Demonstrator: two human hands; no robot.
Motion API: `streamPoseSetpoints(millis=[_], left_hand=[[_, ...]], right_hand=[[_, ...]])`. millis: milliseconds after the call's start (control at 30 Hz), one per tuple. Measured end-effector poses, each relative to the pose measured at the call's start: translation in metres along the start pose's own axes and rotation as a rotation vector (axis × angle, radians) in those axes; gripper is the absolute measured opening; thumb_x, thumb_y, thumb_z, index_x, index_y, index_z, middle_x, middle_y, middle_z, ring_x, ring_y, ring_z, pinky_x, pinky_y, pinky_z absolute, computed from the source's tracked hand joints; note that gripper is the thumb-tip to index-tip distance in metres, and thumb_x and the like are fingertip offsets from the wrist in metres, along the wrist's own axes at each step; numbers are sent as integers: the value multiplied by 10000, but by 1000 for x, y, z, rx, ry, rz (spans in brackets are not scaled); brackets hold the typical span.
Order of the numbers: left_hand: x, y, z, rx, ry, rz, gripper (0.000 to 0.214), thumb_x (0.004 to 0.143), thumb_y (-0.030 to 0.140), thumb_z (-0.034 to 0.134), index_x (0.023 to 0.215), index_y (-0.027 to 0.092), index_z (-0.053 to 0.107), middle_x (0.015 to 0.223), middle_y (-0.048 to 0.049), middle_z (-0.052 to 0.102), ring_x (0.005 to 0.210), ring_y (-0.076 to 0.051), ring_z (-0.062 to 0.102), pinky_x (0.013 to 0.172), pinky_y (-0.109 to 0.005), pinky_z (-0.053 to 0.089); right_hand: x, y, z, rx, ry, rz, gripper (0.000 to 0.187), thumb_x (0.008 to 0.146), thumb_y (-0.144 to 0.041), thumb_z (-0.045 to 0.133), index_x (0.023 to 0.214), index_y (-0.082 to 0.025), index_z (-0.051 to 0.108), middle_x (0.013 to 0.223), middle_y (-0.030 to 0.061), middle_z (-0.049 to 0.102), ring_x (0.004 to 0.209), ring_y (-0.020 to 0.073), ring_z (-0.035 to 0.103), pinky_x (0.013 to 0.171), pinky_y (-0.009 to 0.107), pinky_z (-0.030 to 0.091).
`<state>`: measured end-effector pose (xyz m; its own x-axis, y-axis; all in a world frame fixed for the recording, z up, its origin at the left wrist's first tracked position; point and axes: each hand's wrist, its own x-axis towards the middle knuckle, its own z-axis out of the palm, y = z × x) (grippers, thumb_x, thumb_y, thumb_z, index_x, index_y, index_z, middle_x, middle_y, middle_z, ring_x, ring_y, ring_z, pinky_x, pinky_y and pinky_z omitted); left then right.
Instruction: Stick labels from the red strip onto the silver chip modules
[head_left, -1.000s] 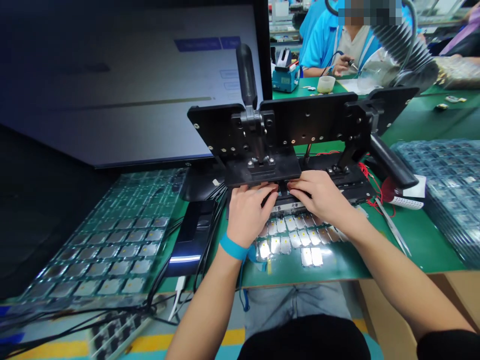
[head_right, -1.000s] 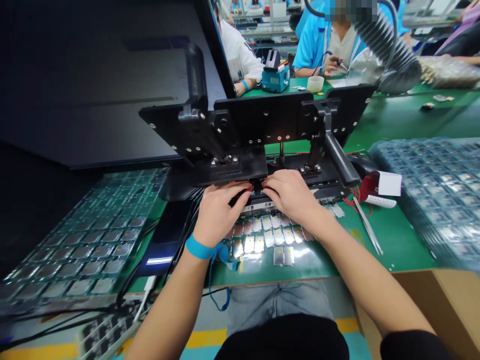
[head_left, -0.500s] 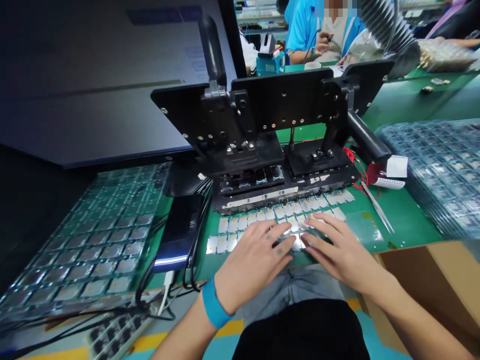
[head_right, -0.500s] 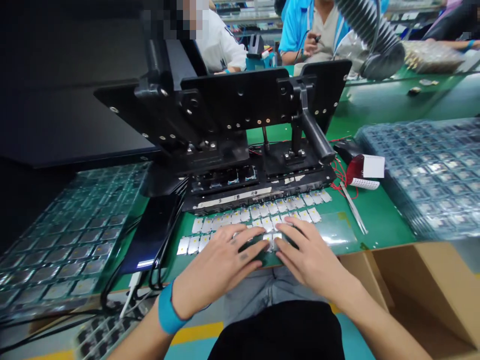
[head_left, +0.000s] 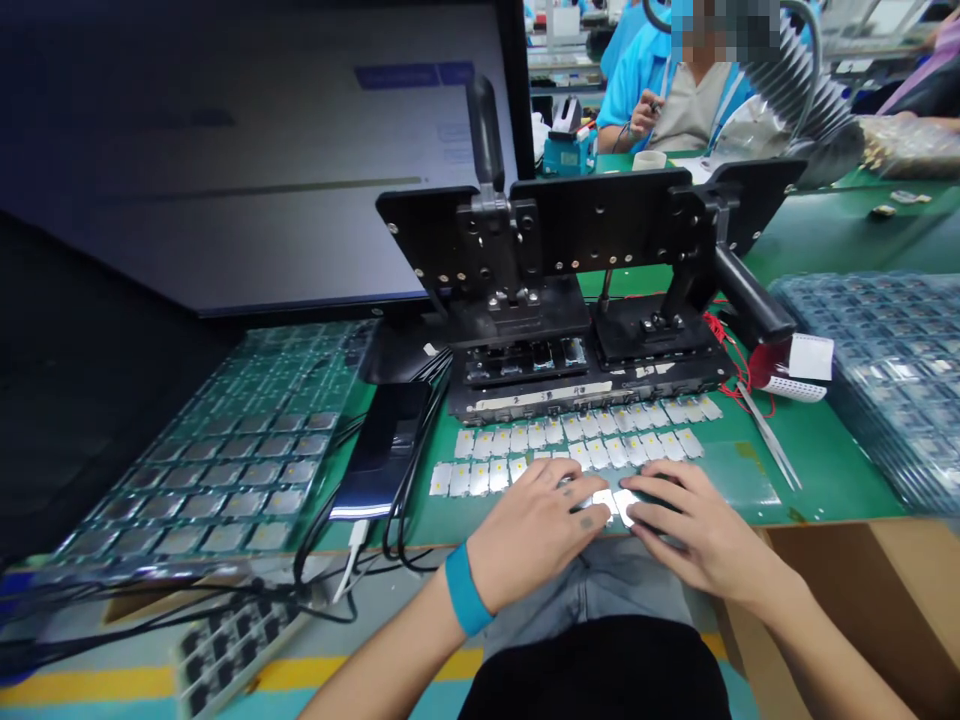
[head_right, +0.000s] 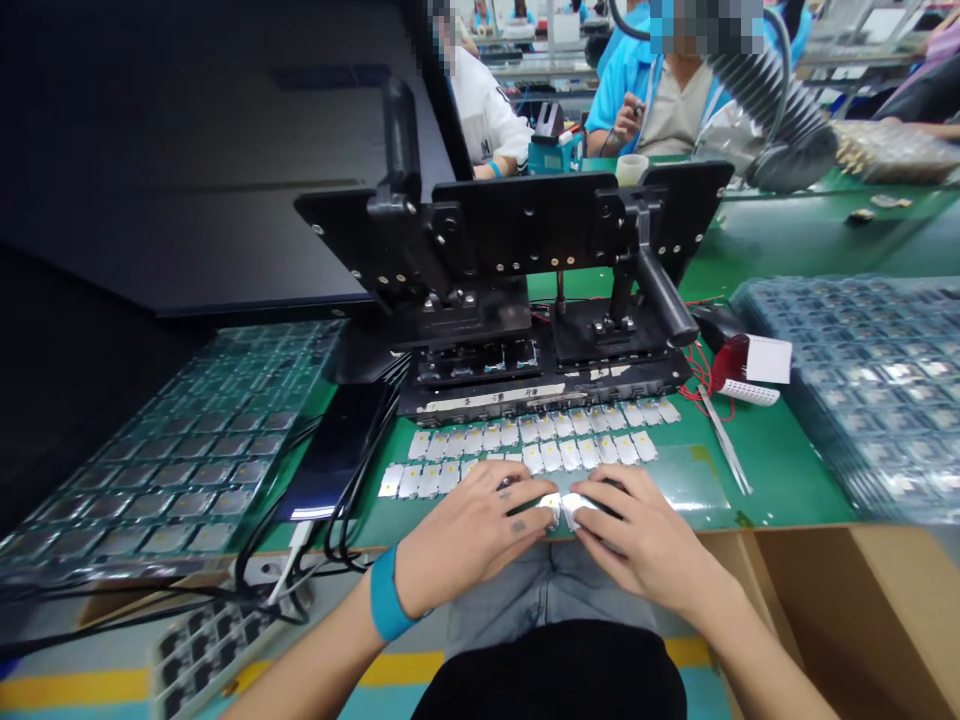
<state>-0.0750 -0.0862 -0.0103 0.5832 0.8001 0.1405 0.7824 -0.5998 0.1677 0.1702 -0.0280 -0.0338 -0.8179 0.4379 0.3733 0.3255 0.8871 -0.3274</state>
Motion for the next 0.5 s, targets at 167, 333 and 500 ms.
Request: streamPoseSetpoints(millis=[167,333,500], left_hand=[[2,-3,-14,40,180,36,124,981,251,528,982,215,647,1103,-22,721,988,-216,611,841,-376,468],[-11,-38,-58,19,440,-161,167,942,244,526,924,258,691,1050,-28,750,942,-199,649,801,-341,481],[-27,-91,-72,-18,487,-521,145,917,256,560,957,259,699,1130,-17,742,1061,-239,642,941,-403,477]], right_hand=[[5,-2,-5,11,80,-57,197,920,-142,634,1112,-169,668,1135,102,714,1093,239,606,904,424,577],[65,-15,-27,-4,224,-97,135,950,-181,599,1063,-198,672,1065,94,739,1041,231,634,872,408,589],[141,-10,-13,-20,300,-73,194,1002,-264,536,1050,-197,711,1076,92,748,1032,236,646,885,428,561]])
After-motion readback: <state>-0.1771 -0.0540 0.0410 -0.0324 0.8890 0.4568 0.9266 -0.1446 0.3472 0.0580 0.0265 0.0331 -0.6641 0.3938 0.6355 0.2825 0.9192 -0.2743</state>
